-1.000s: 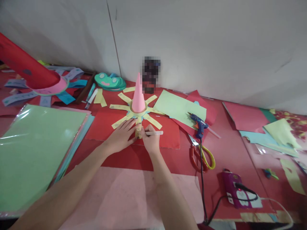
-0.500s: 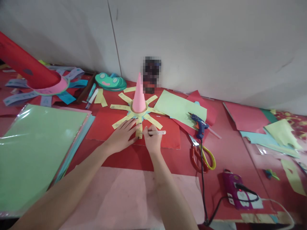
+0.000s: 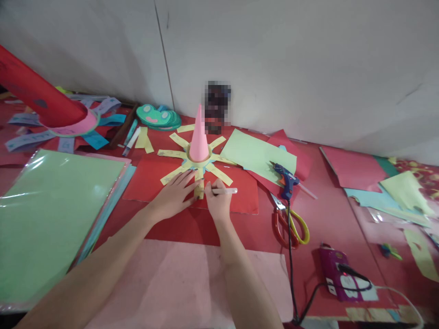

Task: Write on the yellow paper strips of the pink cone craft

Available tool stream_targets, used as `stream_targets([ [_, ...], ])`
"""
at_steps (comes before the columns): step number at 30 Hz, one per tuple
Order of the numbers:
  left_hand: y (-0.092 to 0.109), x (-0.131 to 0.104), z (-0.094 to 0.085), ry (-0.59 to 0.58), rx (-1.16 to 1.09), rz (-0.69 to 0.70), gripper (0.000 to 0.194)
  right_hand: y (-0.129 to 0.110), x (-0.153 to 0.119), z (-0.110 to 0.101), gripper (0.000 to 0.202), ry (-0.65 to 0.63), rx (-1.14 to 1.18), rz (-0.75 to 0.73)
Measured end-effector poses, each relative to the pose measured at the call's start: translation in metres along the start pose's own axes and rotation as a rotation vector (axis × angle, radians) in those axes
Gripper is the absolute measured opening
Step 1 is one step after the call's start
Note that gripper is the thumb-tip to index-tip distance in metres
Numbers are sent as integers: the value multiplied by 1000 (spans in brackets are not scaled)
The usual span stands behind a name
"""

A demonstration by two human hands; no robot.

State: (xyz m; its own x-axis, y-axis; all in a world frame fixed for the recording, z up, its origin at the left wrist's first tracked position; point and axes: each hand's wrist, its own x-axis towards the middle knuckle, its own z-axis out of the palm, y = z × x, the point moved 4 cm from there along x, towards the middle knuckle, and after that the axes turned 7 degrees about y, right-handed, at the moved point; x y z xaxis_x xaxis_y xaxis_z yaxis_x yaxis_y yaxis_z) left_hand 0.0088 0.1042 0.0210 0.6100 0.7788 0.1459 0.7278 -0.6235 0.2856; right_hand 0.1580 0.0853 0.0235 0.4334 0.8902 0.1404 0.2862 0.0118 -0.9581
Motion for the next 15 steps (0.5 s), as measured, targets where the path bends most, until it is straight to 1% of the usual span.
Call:
stream_targets([
  [6,2,1,-2,-11,21,-1,49,1,-1,2,38,-22,31,9],
  [11,4,1,-5,-49,30,-11,50,4,-1,3,36,-42,14,25],
  [15,5,1,-6,-32,28,-8,50,4,-2,3,36,-60,-2,20],
])
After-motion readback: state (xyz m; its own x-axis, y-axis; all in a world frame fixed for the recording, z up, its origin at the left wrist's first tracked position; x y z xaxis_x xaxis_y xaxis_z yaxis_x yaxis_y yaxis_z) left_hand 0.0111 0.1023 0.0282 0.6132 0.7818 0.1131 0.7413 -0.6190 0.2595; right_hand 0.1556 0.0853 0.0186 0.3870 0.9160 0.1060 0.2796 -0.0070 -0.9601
